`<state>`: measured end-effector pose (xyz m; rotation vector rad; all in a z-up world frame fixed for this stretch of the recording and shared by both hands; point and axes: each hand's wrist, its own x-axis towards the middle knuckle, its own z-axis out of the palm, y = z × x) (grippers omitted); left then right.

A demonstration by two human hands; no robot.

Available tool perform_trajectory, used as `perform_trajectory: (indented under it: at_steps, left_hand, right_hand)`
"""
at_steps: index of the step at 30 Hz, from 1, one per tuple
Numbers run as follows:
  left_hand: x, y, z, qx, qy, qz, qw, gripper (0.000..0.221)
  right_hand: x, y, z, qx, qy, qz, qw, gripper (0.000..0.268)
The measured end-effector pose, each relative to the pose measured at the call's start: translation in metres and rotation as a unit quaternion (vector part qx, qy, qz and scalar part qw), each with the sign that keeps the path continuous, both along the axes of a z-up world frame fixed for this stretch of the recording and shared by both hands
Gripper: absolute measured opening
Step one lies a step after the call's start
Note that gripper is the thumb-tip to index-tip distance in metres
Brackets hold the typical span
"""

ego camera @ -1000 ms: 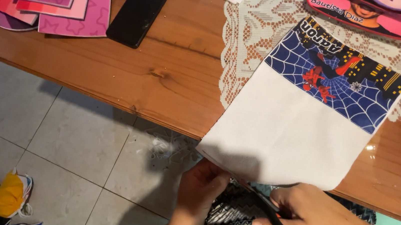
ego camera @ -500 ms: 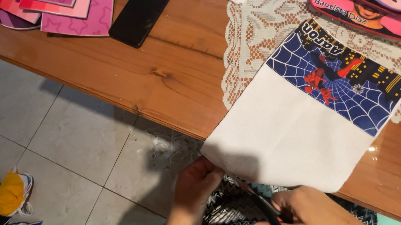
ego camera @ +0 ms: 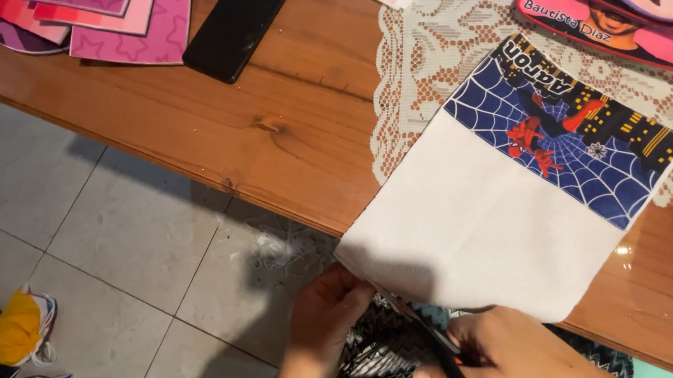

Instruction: A person uses scissors to carefully cut out a printed Spiderman design from a white fabric sheet at a workstation.

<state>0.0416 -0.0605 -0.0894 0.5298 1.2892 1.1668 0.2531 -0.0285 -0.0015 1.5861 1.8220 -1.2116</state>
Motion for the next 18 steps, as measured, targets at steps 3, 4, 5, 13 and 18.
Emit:
perform_trajectory:
  at_steps: [3,4,5,13,18]
  left_hand:
    - [0.0,0.002,0.002,-0.002,-0.023,0.009,1.0,0.005]
    - [0.0,0.002,0.003,0.001,-0.019,0.004,1.0,0.006]
    - [0.0,0.003,0.005,0.005,-0.014,-0.002,1.0,0.007]
    - [-0.006,0.005,-0.01,-0.001,-0.006,0.029,1.0,0.011]
    - [-0.008,0.006,-0.003,-0.01,0.006,0.03,0.999,0.006]
  right_hand:
    - [0.005,-0.003,-0.01,0.02,0.041,-0.005,0.999,0.056]
    - [0.005,-0.004,-0.01,0.019,0.039,-0.012,0.999,0.056]
    - [0.006,-0.005,-0.011,0.018,0.037,-0.019,0.999,0.055]
    - [-0.001,-0.002,-0.002,0.006,0.016,-0.01,1.0,0.055]
    - [-0.012,0.003,0.004,0.011,0.023,-0.013,1.0,0.058]
